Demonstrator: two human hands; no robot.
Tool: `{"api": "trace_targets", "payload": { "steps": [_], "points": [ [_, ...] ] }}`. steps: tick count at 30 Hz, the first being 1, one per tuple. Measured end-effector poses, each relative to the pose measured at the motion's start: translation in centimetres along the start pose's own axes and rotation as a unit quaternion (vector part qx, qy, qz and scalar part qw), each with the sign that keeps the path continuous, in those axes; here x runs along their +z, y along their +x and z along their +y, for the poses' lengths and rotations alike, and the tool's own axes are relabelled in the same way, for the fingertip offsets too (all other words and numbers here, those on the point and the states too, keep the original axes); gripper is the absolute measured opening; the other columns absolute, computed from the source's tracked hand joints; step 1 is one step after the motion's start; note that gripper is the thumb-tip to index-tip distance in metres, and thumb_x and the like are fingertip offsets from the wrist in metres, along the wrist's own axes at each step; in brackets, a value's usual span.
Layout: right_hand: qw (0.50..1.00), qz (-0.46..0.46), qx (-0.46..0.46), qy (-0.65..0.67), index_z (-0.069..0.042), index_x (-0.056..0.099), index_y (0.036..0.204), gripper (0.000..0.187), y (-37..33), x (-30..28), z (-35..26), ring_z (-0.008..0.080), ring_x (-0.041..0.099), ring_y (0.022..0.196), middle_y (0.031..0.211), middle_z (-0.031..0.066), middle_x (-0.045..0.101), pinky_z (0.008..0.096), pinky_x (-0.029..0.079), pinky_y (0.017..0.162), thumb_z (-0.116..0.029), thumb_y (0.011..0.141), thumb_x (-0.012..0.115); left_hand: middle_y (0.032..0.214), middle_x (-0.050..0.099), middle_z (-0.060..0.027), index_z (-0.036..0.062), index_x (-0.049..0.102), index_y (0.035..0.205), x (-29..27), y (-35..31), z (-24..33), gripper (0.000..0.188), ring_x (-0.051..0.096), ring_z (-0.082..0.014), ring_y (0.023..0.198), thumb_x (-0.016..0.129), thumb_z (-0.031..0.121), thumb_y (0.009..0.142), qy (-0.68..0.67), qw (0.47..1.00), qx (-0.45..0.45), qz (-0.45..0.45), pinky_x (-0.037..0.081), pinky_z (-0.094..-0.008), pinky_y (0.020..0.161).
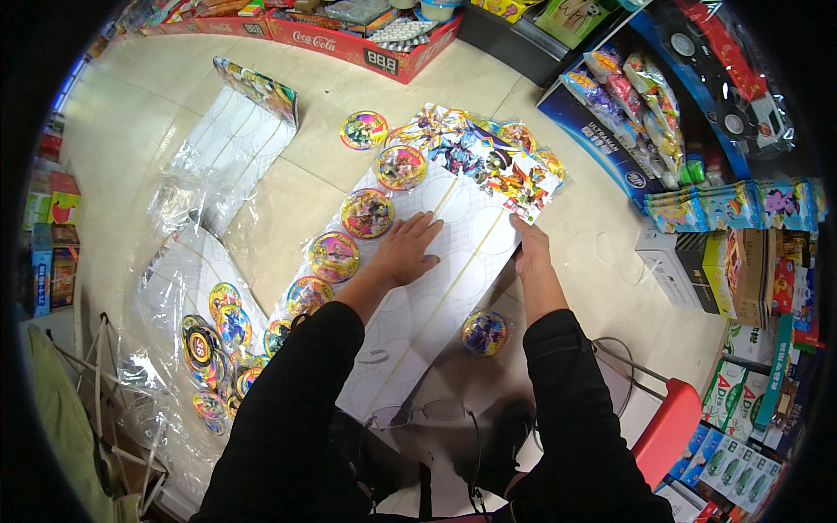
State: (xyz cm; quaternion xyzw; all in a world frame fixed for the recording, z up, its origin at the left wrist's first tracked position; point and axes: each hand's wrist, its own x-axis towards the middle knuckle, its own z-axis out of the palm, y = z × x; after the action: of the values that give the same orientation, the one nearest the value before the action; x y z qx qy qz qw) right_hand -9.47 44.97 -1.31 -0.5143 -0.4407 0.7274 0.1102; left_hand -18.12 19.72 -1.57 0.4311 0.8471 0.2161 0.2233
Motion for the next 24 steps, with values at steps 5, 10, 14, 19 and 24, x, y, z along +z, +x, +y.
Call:
{"api": "trace_targets", "payload": {
  "steps": [5,10,14,19,24],
  "points": [
    [0.985,-0.082,0.012,0.154,0.000,0.053,0.133,0.039,-2.7,-2.2,-0.7,0.0320,0.062,0.115,0.128,0.0175,0.063,0.0474,0.051,0.100,-0.022,0.101,0.057,0.141,0.053,-0.0154,0.0073,0.059,0.131,-1.6,-1.4,1.2,0.046,0.045,-0.0341,0.134,0.067,0.016,0.086,-0.050,0.990,0.038,0.129,0.036,-0.0461,0.112],
    [0.937,-0.120,0.046,0.324,0.000,0.048,0.140,0.045,-8.0,-4.0,2.2,0.0325,0.057,0.124,0.137,0.0163,0.058,0.0486,0.047,0.105,-0.029,0.106,0.047,0.115,0.067,-0.0136,0.0061,0.069,0.108,-5.8,-2.0,4.3,0.026,0.060,-0.0340,0.111,0.067,0.005,0.083,-0.073,0.966,0.096,0.227,0.049,-0.0436,0.096],
    [0.926,-0.112,0.039,0.358,-0.001,0.047,0.141,0.046,-10.8,-5.7,1.6,0.0335,0.054,0.127,0.140,0.0155,0.056,0.0496,0.043,0.110,-0.030,0.106,0.044,0.113,0.068,-0.0123,0.0066,0.071,0.105,-7.5,-1.8,7.9,0.021,0.060,-0.0322,0.112,0.064,0.005,0.085,-0.082,0.961,0.110,0.242,0.049,-0.0421,0.096],
    [0.938,-0.121,0.011,0.325,-0.001,0.046,0.143,0.048,-9.6,-12.0,-6.5,0.0347,0.051,0.132,0.145,0.0162,0.053,0.0501,0.038,0.113,-0.031,0.107,0.043,0.116,0.068,-0.0114,0.0074,0.071,0.108,-8.5,-2.6,11.0,0.023,0.059,-0.0320,0.113,0.063,0.006,0.087,-0.104,0.959,0.107,0.242,0.049,-0.0409,0.097],
    [0.921,-0.079,-0.050,0.378,-0.001,0.045,0.144,0.049,-10.5,-16.4,-13.6,0.0353,0.048,0.134,0.146,0.0177,0.050,0.0535,0.038,0.113,-0.033,0.108,0.038,0.111,0.069,-0.0139,0.0051,0.072,0.104,-8.2,-4.5,9.6,0.021,0.059,-0.0343,0.110,0.062,0.007,0.086,-0.085,0.953,0.064,0.285,0.047,-0.0417,0.097]
  ]
}}
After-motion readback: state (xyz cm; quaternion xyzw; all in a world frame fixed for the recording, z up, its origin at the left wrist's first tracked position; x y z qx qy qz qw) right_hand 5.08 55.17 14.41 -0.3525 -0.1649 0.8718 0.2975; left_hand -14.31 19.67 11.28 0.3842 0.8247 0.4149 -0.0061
